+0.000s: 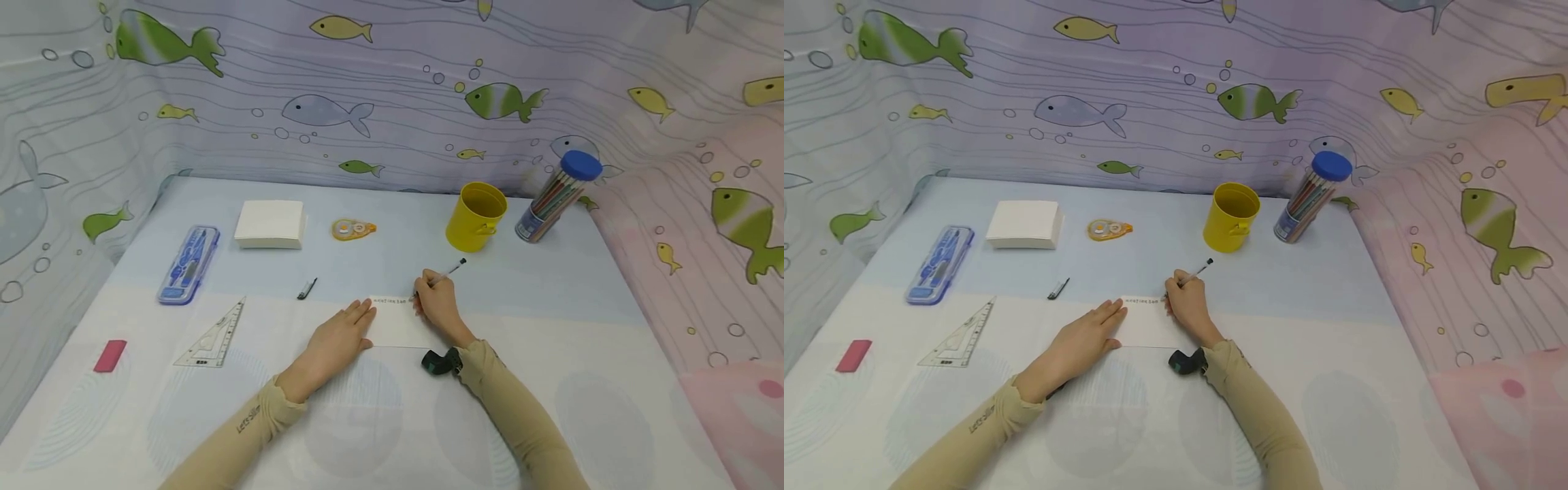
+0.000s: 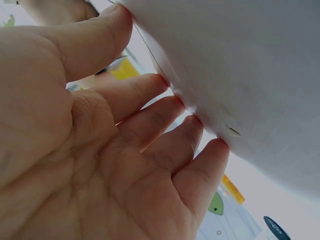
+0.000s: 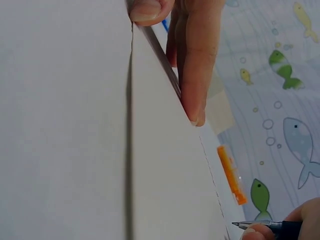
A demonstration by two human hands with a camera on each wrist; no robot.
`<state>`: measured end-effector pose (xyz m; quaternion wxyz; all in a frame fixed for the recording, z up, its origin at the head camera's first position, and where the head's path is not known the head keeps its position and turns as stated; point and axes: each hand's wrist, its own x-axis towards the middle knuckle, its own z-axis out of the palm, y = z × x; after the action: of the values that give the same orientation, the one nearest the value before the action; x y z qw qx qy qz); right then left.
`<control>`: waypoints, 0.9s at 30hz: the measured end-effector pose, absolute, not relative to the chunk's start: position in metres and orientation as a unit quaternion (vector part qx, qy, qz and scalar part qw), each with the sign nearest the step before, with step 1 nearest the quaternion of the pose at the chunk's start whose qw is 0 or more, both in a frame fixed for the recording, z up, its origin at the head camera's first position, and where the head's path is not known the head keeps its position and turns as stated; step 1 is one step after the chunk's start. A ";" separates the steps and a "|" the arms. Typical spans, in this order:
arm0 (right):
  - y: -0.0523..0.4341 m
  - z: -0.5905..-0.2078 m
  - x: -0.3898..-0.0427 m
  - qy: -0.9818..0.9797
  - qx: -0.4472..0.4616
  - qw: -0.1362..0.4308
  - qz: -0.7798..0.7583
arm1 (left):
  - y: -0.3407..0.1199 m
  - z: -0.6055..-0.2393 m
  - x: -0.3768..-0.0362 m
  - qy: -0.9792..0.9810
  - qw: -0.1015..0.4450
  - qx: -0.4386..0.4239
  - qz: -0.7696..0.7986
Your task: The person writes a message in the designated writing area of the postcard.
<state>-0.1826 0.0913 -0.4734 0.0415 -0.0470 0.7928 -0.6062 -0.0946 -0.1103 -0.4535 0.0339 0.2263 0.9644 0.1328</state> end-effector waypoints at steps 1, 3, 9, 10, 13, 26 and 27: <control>0.091 -0.468 -0.180 0.794 -0.045 0.041 -0.604 | -0.110 -0.454 -0.095 0.964 0.034 0.227 0.134; 0.090 -0.456 -0.175 0.799 -0.048 0.043 -0.597 | -0.109 -0.454 -0.095 0.964 0.034 0.226 0.136; 0.088 -0.449 -0.172 0.804 -0.061 0.044 -0.590 | -0.109 -0.452 -0.095 0.964 0.035 0.225 0.137; 0.088 -0.449 -0.172 0.804 -0.060 0.044 -0.589 | -0.109 -0.452 -0.095 0.964 0.036 0.226 0.136; 0.088 -0.449 -0.173 0.807 -0.060 0.046 -0.585 | -0.109 -0.452 -0.095 0.963 0.037 0.228 0.137; 0.088 -0.447 -0.170 0.810 -0.061 0.031 -0.582 | -0.110 -0.453 -0.094 0.964 0.038 0.228 0.131; 0.087 -0.447 -0.170 0.810 -0.060 0.026 -0.583 | -0.110 -0.453 -0.094 0.964 0.041 0.228 0.130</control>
<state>-0.1702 0.0874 -0.4467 0.0263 -0.0596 0.8100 -0.5828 -0.0943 -0.1100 -0.4527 0.0406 0.2278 0.9642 0.1296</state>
